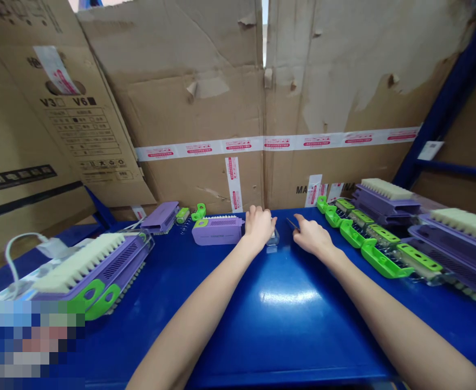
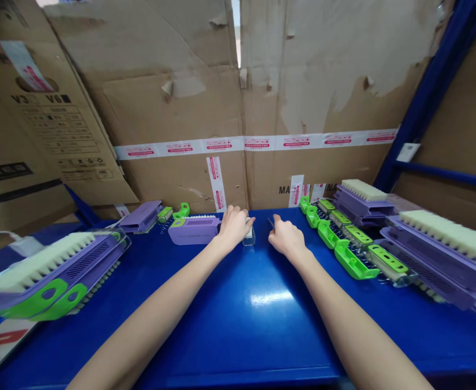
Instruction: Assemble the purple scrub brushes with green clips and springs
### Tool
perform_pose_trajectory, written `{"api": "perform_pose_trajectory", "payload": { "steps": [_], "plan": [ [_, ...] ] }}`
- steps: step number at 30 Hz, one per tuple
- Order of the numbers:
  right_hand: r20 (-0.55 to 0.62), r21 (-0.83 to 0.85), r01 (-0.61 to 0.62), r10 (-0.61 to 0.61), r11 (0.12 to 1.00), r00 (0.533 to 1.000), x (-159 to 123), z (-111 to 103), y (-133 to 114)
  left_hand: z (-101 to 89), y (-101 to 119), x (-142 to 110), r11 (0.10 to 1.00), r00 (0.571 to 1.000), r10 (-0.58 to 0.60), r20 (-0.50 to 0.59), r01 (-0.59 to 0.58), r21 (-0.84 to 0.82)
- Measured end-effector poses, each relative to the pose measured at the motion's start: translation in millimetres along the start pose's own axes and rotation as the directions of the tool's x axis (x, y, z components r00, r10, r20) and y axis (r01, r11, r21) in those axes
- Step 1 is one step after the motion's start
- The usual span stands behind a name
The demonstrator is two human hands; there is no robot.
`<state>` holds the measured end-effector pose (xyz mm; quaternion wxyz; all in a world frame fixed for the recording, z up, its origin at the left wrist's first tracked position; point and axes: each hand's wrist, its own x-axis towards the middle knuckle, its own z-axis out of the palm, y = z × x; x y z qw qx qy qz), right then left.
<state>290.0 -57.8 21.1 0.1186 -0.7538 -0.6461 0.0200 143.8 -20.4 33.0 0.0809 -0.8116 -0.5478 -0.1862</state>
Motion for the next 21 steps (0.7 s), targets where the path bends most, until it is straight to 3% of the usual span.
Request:
{"api": "perform_pose_trajectory", "payload": {
  "steps": [10,15,21],
  "plan": [
    [0.004,0.002,-0.005,0.005,1.0,1.0,1,1,2,-5.4,-3,-10,0.99,0.993,0.122,0.011,-0.122,0.066],
    [0.012,0.0,-0.002,0.002,1.0,1.0,2,2,2,-11.9,-11,-16,0.951,0.944,0.307,0.121,-0.309,-0.007],
    [0.02,-0.007,0.002,-0.001,1.0,1.0,2,3,1,-10.0,-12,-24,0.925,0.925,0.359,0.125,-0.37,0.085]
  ]
}}
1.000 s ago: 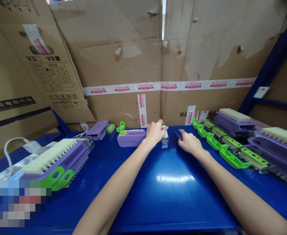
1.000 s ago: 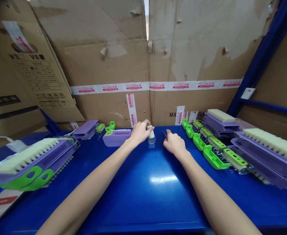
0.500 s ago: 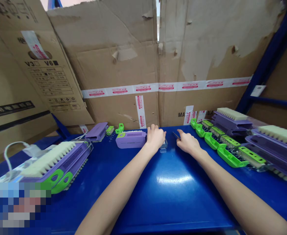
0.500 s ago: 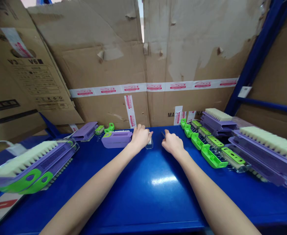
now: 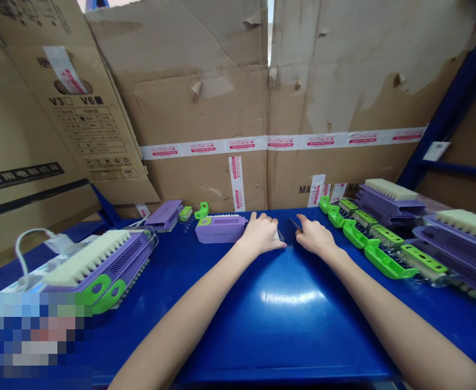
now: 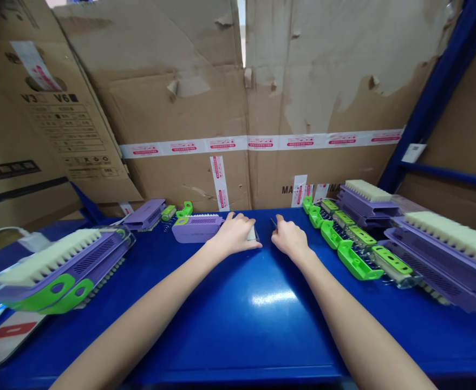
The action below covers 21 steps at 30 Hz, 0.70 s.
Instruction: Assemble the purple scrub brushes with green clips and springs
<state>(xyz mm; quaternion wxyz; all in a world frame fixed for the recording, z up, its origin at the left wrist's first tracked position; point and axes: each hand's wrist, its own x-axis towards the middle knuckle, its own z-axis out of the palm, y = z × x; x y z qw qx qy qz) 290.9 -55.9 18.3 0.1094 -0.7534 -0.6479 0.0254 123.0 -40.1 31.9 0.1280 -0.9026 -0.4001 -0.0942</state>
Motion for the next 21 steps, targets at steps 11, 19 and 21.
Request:
{"api": "perform_pose_trajectory", "payload": {
  "steps": [11,19,21],
  "plan": [
    [-0.002,-0.004,0.0,0.0,1.0,1.0,0,2,0,0.7,4,-12,0.999,0.993,-0.042,0.111,0.042,0.008],
    [-0.003,-0.057,-0.004,0.004,0.998,1.0,1,3,2,-29.3,-23,-32,0.997,0.986,0.055,-0.158,-0.045,0.066],
    [-0.007,-0.072,0.001,-0.001,0.997,1.0,1,4,2,-31.8,-42,-44,0.997,0.977,-0.012,-0.213,0.029,0.076]
  ]
}}
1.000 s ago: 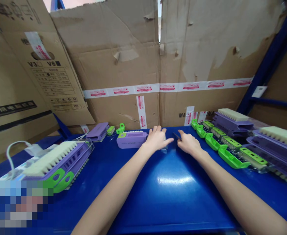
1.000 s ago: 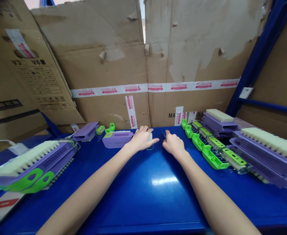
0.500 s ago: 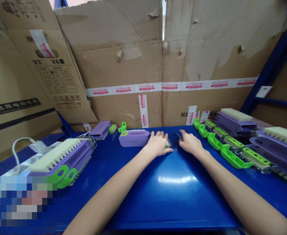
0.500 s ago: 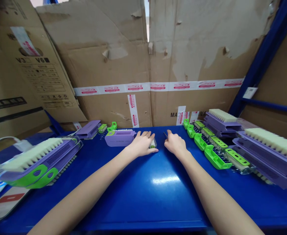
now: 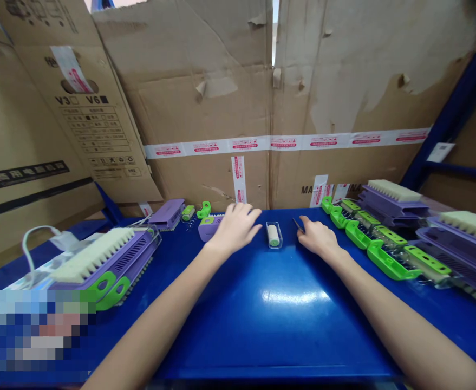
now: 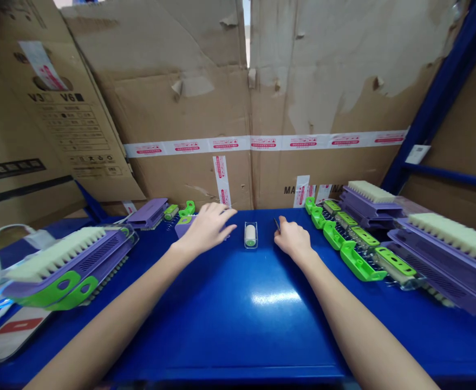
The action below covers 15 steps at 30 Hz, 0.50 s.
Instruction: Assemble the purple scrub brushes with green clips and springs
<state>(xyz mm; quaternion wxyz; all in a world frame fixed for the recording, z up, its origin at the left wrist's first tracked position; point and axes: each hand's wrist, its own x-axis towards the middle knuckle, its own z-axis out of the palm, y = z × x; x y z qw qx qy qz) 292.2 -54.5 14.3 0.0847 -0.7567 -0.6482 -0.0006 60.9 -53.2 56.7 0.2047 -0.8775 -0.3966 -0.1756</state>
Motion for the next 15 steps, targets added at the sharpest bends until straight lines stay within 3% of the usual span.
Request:
{"api": "perform_pose_trajectory", "payload": {
  "steps": [4,6,9,12,15],
  "plan": [
    [-0.02,-0.028,0.005,-0.006,1.0,1.0,0,3,0,8.1,-44,-26,0.971,0.972,-0.236,-0.006,0.237,0.02],
    [-0.059,-0.03,0.001,-0.003,1.0,0.998,0,3,1,15.5,-60,-37,0.947,0.943,-0.322,0.083,0.322,0.003],
    [-0.222,0.001,0.034,-0.033,0.999,0.974,-2,2,0,23.9,-71,-45,0.925,0.915,-0.364,0.175,0.377,-0.048],
    [-0.38,0.022,0.242,-0.216,0.97,0.899,-6,1,-7,26.8,-67,-43,0.918,0.913,-0.371,0.169,0.388,-0.083],
    [-0.371,0.033,0.484,-0.439,0.874,0.818,-13,5,-20,26.6,-57,-40,0.92,0.919,-0.365,0.147,0.38,-0.098]
  ]
}}
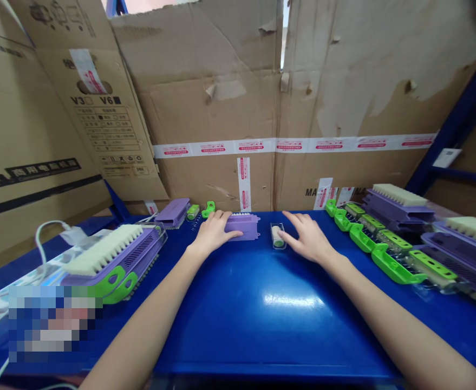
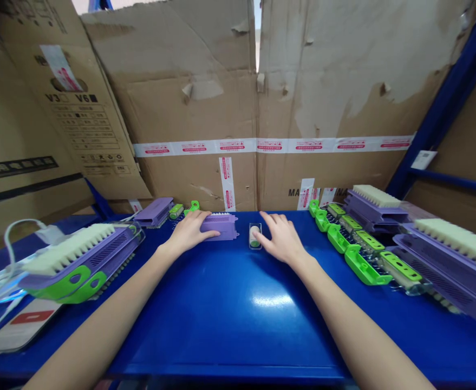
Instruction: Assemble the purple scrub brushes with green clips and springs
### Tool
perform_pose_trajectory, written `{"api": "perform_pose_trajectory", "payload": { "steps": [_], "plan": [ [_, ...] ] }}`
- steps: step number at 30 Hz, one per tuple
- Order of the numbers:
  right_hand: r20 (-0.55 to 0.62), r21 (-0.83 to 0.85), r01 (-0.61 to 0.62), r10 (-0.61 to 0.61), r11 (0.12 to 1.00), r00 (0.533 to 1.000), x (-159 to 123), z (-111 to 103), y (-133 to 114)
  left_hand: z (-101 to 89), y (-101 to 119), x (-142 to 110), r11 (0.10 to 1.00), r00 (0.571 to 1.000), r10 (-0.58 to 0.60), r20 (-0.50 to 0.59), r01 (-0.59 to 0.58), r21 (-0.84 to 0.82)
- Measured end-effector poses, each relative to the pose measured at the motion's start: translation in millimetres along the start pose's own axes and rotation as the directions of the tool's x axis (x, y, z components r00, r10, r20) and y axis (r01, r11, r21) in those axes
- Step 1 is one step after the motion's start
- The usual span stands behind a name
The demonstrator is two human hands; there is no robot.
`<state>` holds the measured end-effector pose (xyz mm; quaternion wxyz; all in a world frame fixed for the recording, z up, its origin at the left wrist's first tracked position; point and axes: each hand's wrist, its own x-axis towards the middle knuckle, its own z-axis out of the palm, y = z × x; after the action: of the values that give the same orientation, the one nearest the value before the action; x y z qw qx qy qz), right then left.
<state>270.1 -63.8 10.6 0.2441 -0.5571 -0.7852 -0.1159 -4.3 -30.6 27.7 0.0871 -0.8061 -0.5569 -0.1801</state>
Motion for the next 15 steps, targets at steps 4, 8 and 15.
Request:
{"api": "perform_pose_trajectory", "payload": {
  "steps": [4,8,15],
  "plan": [
    [0.093,0.021,0.078,-0.08,0.997,0.992,-2,9,-17,1.7,9,-2,1.0,0.999,0.028,-0.039,-0.028,0.005],
    [0.118,-0.053,0.026,-0.02,0.998,0.993,-1,12,-13,7.3,13,-3,0.997,0.992,0.07,-0.106,-0.068,0.021],
    [0.114,-0.207,-0.169,0.195,0.964,0.974,0,9,14,18.8,22,-4,0.987,0.974,0.153,-0.166,-0.143,0.072]
  ]
}}
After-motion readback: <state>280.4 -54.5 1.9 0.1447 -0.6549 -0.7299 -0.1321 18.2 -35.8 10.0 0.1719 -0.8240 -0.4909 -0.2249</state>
